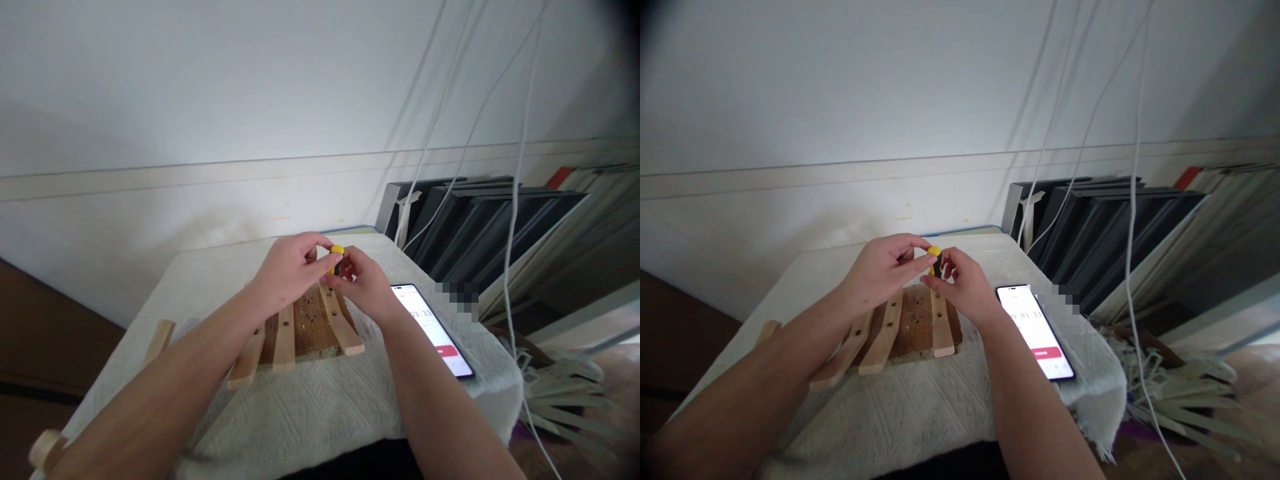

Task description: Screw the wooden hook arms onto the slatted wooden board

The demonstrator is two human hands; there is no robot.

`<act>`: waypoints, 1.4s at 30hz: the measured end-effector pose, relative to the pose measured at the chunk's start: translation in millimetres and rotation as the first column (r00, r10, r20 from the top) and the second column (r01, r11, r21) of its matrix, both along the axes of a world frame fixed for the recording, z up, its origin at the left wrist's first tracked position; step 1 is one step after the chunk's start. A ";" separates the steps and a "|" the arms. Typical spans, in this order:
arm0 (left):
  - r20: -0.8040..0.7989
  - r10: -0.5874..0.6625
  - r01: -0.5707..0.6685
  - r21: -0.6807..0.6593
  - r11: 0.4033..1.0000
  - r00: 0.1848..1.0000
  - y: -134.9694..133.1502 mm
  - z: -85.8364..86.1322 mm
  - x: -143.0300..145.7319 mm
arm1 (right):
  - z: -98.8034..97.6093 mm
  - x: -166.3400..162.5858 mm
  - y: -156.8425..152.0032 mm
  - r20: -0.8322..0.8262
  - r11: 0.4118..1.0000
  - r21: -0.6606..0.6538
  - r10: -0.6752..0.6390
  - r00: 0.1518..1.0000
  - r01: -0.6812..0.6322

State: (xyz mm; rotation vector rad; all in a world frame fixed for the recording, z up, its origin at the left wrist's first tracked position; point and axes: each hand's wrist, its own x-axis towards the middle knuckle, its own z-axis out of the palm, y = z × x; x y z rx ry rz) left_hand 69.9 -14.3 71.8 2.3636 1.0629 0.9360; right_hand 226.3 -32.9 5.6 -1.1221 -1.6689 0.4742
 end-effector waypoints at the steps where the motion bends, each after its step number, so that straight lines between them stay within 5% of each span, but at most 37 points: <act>1: 0.001 -0.013 0.013 0.002 1.000 1.000 0.0 0.2 0.1 | 0.2 0.7 -0.5 0.006 1.000 0.011 0.016 1.000 -0.016; 14: 0.039 0.042 -0.042 -0.001 0.999 0.998 -1.6 -0.2 0.8 | -0.9 -0.7 0.6 -0.003 1.000 -0.025 -0.015 1.000 0.014; 19: 0.037 -0.003 0.002 0.021 1.000 0.999 -2.9 -0.6 1.4 | 0.9 2.6 -2.0 -0.017 0.995 0.023 0.097 0.995 -0.097; 25: 0.014 0.070 -0.070 -0.012 0.997 0.997 -1.1 -0.8 0.7 | 0.1 -0.4 0.4 -0.025 1.000 -0.023 -0.002 1.000 0.002; 42: -0.040 0.039 -0.039 0.015 0.999 0.998 1.6 -0.2 0.2 | -1.4 -1.0 0.5 -0.003 1.000 -0.029 0.007 1.000 -0.007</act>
